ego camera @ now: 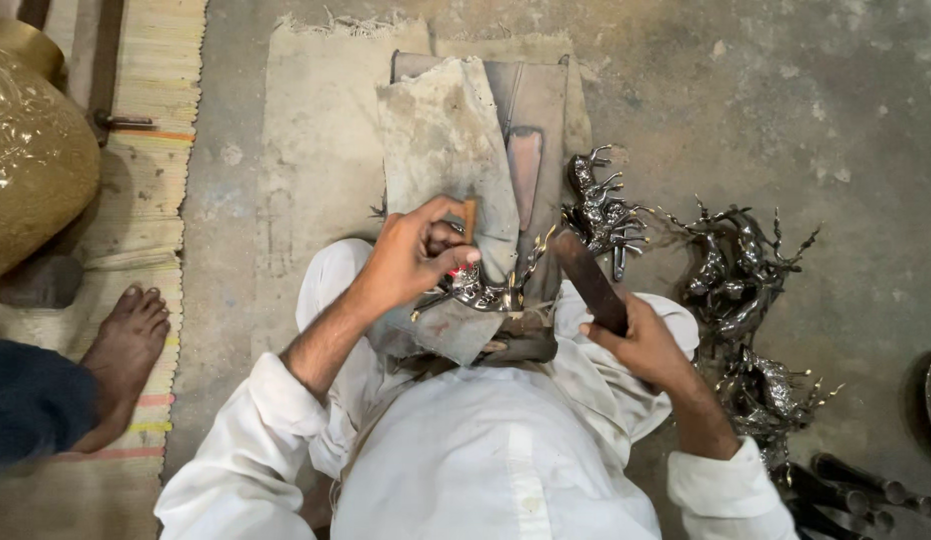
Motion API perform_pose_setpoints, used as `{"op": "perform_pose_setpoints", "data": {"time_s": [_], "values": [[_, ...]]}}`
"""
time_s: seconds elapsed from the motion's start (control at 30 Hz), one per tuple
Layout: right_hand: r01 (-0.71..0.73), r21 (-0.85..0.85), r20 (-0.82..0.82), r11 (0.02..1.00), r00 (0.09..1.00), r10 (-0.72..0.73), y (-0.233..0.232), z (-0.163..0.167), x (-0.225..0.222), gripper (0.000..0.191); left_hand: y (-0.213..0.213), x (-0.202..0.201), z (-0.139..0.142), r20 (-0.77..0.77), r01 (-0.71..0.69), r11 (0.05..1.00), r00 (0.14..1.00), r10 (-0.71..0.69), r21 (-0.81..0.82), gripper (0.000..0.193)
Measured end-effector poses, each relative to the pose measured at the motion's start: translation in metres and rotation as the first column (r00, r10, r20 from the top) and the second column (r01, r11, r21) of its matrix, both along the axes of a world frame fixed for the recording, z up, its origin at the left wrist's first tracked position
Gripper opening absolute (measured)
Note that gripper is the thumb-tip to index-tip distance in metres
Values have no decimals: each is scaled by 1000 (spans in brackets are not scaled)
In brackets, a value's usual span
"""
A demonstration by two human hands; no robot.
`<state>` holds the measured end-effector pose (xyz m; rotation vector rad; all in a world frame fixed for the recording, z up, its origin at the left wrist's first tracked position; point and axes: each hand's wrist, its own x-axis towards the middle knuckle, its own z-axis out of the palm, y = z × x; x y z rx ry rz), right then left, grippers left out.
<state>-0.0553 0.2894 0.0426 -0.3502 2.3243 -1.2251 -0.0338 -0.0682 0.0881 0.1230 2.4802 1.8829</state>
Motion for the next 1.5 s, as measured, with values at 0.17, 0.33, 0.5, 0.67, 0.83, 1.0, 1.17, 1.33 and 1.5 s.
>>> {"op": "perform_pose_setpoints", "data": {"time_s": [0.17,0.33,0.5,0.67,0.83,1.0,1.17,1.33,1.5], "values": [[223,-245,397,944,911,-113,-6,-18,31,40,6,-16,12,-80,349,927,929,-362,-137,43],[246,-253,412,935,903,-126,-14,-24,55,41,20,-30,12,-100,500,769,810,-578,-398,44],[224,-168,178,960,965,-194,-17,-31,68,36,25,-33,7,-57,518,661,763,-644,-543,42],[254,60,-14,965,967,-254,-23,-17,73,35,25,-35,3,-54,539,637,739,-672,-551,44],[355,-65,-207,933,910,-361,-34,-8,81,45,25,-34,0,-41,542,622,734,-678,-565,42],[468,-336,-279,817,779,-562,-36,-11,88,40,25,-32,-3,-19,541,611,739,-673,-577,43],[398,-250,-484,883,738,-470,-33,-1,86,43,26,-34,-5,-43,530,597,725,-687,-602,46],[400,27,-460,916,819,-344,-40,8,82,47,27,-36,-7,-15,558,584,715,-699,-590,46],[411,141,-559,901,784,-270,-42,8,88,51,24,-36,-8,-36,568,604,712,-702,-559,46]]}}
